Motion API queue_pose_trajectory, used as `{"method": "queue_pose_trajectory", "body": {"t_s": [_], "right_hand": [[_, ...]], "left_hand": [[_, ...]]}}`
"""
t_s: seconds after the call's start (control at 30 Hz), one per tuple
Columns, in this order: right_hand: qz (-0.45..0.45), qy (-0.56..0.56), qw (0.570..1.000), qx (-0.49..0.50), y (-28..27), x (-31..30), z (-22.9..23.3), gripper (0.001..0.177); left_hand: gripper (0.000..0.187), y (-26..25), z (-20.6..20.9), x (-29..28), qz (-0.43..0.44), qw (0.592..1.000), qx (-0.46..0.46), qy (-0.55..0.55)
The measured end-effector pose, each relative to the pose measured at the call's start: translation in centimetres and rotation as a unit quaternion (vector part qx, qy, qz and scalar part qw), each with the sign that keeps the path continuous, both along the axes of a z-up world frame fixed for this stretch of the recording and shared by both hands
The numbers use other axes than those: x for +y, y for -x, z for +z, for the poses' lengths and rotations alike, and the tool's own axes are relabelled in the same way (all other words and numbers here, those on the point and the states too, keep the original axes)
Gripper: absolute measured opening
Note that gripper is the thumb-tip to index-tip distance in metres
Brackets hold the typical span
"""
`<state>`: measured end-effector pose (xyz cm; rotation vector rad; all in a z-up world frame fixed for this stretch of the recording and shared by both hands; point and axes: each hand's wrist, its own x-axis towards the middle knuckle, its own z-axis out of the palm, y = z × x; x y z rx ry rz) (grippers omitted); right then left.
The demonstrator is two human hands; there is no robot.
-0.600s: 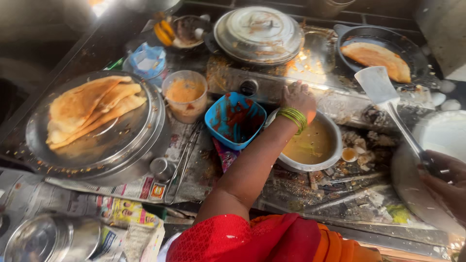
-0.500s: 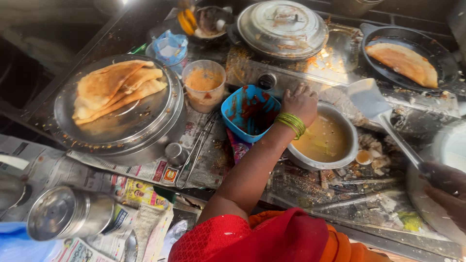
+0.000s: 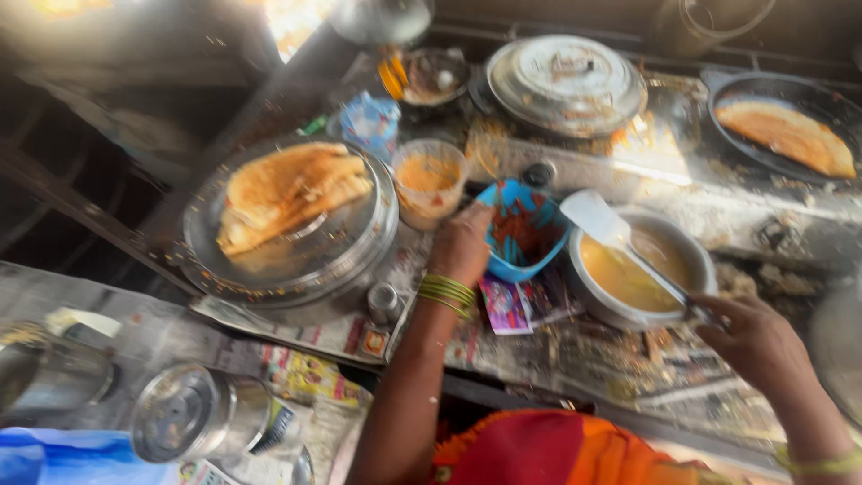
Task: The person prepares dosa on a flat griddle at a street food stall. They pour batter, spread it, add fillings, fold the dosa, and transfer finished pieces to a plate. The person also handles a metal cup and places money inside it.
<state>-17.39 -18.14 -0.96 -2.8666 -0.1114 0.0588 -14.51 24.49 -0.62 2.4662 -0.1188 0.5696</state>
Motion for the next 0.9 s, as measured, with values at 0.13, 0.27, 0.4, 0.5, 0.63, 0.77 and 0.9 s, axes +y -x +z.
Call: {"method": "queue_pose_trajectory", "body": {"t_s": [0.13,0.27,0.4,0.5,0.63,0.77,0.9], "right_hand": [[0.042,0.046,0.998,-0.033,0.8,-0.6,-2.1,0.037],[0.006,0.101,0.995,0.014,-1.5,1.2,-0.3,0.039],[-0.028,0.1,0.994,0.029,-0.9,2.8,1.6,0.049],[-0.062,0.1,0.992,0.034,-0.5,3.0,1.2,0.05],[-0.1,0.084,0.989,0.065,1.1,3.9,1.4,0.05],[-0.083,0.109,0.99,-0.011,3.2,5.5,1.8,0.057],[-0.061,0.097,0.993,-0.004,3.1,4.2,0.5,0.056]], "left_hand": [[0.056,3.2,-2.0,3.2,-0.013,0.999,-0.028,0.024],[0.055,4.1,1.3,2.6,-0.022,0.994,0.104,-0.004],[0.062,1.5,2.1,1.0,-0.128,0.985,0.095,-0.06],[0.063,0.2,-0.4,-0.3,-0.202,0.972,0.084,-0.091],[0.059,-1.6,0.2,-3.5,-0.208,0.963,0.118,-0.121],[0.071,-3.6,3.7,-7.4,-0.23,0.953,0.136,-0.144],[0.083,-7.5,4.0,-11.3,-0.268,0.93,0.198,-0.157]]}}
